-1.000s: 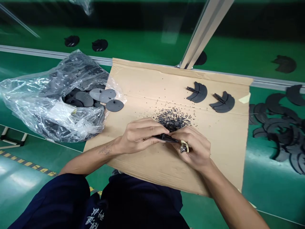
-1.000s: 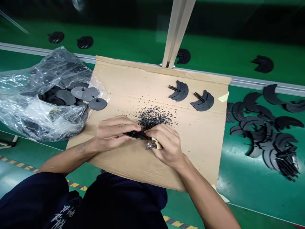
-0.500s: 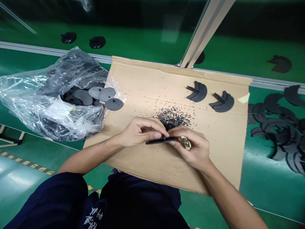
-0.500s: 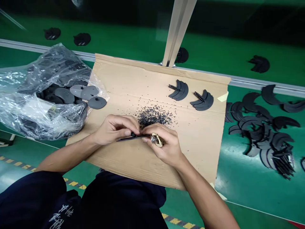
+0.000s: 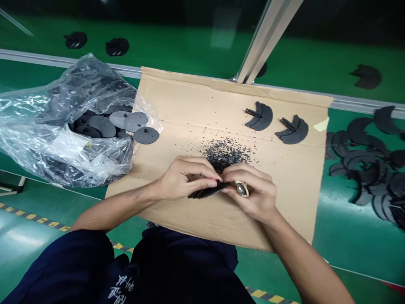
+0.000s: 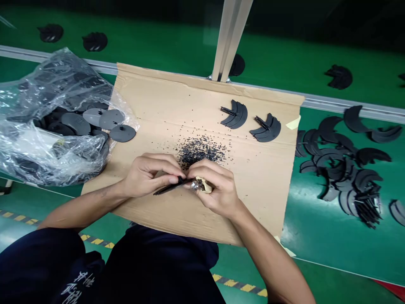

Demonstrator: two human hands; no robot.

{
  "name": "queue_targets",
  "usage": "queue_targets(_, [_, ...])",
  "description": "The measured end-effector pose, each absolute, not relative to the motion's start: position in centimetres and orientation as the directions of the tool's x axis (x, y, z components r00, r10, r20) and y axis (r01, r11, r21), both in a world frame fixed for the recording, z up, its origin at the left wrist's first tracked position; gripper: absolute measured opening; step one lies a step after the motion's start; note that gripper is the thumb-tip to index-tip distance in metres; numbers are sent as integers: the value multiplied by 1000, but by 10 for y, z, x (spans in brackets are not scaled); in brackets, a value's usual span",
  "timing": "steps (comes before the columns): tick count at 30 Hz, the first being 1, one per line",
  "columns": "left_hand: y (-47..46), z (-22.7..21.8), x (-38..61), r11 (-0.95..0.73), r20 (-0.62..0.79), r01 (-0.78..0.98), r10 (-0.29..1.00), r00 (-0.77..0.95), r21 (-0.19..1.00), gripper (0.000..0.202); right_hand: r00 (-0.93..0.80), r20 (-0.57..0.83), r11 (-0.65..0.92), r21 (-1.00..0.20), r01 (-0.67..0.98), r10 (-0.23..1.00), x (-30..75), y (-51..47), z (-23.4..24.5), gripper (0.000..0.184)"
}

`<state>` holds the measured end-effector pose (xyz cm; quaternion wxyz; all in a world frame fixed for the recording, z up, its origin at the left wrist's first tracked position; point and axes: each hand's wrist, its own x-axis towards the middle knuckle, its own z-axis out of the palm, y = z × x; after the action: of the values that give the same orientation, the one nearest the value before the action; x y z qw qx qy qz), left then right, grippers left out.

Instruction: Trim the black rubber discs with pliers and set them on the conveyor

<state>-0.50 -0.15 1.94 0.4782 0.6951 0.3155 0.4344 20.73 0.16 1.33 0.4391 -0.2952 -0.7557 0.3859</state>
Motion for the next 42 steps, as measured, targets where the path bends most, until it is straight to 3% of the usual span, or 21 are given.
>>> queue_targets(4, [0,17,-4,-340,296,14,836,463,940,49,-367,475,570,-793,214,800,209,3,18,5])
queue_targets(8, [-1,12,-4,-481,381,171,828,411,860,34,-427,463,600,-750,278,777,217,8,19,13])
queue_targets(11, [0,11,-8,-539,425,255,818,389,803,34,-491,432,632,-677,378,756,225,15,17,16])
queue_targets(16, [2,12,-13,-586,446,274,783,435,763,34,-569,428,710,-478,517,702,230,20,11,13])
queue_targets(22, [0,9,-12,-639,489,245,737,467,729,33,-599,440,742,-336,580,668,228,17,7,8])
queue_targets(29, [1,8,-10,-638,505,196,730,461,744,31,-587,467,746,-326,581,662,226,15,5,7])
queue_targets(35, [0,4,-8,-655,537,172,719,441,736,30,-578,511,742,-198,641,636,223,12,7,6])
queue_targets(42, [1,7,-13,-703,545,250,687,482,665,31,-587,420,705,-220,674,692,225,10,10,23])
